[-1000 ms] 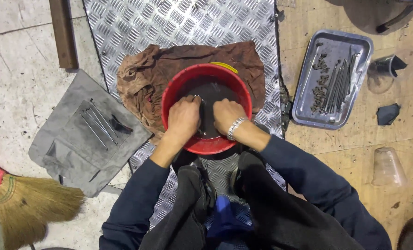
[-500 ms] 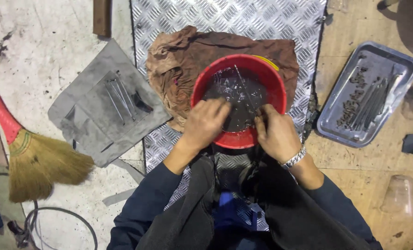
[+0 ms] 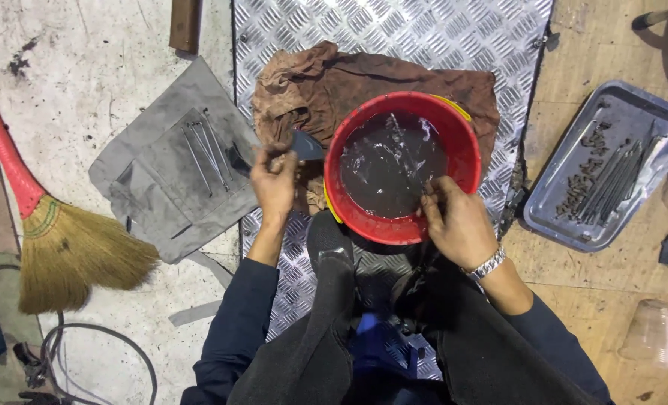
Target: Wet sanding a small metal component using sandpaper and a bucket of water in a workshop environment.
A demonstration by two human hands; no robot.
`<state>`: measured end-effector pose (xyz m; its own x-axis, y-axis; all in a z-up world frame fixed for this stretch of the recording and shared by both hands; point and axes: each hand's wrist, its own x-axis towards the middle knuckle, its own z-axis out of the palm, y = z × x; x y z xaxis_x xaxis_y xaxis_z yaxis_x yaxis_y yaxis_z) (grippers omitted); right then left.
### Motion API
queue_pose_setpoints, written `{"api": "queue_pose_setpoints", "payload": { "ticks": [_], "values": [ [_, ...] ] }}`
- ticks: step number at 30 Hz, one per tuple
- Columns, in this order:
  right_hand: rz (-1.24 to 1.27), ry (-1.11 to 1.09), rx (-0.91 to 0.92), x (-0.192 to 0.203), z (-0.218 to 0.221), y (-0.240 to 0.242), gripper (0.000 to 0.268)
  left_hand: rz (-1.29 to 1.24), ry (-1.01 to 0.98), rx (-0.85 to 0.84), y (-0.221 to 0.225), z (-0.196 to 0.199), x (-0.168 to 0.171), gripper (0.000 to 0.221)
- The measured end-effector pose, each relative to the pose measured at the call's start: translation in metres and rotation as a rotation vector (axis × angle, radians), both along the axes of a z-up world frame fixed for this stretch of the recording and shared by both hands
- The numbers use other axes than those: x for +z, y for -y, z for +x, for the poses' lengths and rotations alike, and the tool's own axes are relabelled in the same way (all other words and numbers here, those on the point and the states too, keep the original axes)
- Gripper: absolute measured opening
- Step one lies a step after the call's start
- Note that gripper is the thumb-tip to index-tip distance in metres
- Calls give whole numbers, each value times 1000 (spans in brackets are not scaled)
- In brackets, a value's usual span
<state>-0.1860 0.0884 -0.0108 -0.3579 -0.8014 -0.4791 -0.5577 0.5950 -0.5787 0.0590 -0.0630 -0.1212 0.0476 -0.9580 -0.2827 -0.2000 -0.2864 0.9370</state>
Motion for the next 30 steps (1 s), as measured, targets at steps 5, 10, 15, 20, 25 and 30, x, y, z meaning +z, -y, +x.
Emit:
{"api": "queue_pose_setpoints", "payload": {
  "ticks": [5, 10, 15, 20, 25, 30],
  "values": [
    [-39, -26, 9, 4, 0, 0, 19, -218, 621, -80, 20, 62, -45, 33],
    [-7, -157, 70, 1, -4, -6, 18, -309, 1102, -74, 50, 111, -106, 52],
    [39, -323, 126, 2, -8, -7, 20, -603, 600, -144, 41, 66, 20, 22],
    [91, -520, 276, -30, -4, 14, 19, -744, 449, -577, -5, -34, 77, 28],
    [253, -519, 387, -88, -2, 23, 40, -962, 848, -947, -22, -101, 42, 15],
    [327, -315, 377, -80, 3, 27, 61, -531, 985, -1145, -11, -103, -4, 26]
  ]
}}
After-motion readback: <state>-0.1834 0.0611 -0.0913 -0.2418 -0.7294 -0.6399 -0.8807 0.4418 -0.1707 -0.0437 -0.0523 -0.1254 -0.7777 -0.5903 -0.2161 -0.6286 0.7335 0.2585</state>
